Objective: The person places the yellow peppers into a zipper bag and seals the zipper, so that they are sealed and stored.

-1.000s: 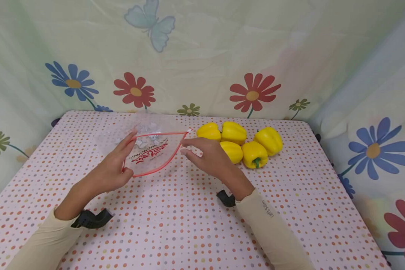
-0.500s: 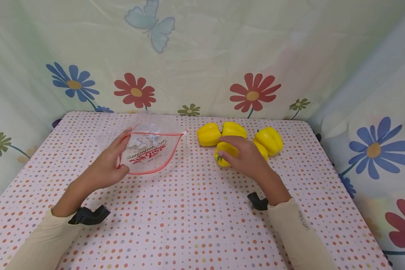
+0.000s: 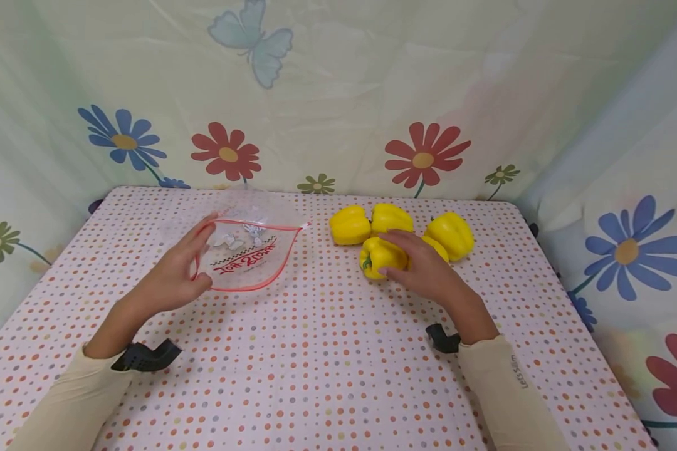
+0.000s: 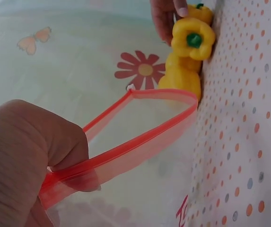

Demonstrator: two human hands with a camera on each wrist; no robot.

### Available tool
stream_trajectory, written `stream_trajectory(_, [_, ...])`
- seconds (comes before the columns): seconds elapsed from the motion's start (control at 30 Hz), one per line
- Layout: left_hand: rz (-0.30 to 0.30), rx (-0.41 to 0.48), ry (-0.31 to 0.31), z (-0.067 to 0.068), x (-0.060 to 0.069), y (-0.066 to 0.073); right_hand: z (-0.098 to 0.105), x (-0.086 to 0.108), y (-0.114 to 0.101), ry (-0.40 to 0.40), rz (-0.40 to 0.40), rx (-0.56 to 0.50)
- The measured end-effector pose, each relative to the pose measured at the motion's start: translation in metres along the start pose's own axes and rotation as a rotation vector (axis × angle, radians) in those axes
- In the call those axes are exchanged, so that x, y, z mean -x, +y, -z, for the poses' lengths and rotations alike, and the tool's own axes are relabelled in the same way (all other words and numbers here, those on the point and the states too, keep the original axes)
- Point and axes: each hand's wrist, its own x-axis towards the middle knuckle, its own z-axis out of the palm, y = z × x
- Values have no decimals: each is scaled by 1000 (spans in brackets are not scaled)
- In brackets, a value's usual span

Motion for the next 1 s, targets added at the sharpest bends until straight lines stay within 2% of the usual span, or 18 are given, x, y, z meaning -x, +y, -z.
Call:
stream_trajectory(0.23, [5,7,0,0,-1,-1,0,-2,-1,-56,-18,32])
stream_trajectory(0.43, [16,16,-6,-1,-2,-3,1,-3,-7,-71,-82,69])
stream_trajectory(0.6, [-9,34,1,-1,-3,-3,-1,-4,-13,-76,-123,60])
stream_trajectory(0.77, [-36,64,9,0,-5,-1,-2,-5,-14,-99,-94,70])
stream_trajectory(1.0, [-21,85,-16,1,-5,6,-2,-5,-11,-139,-68,116])
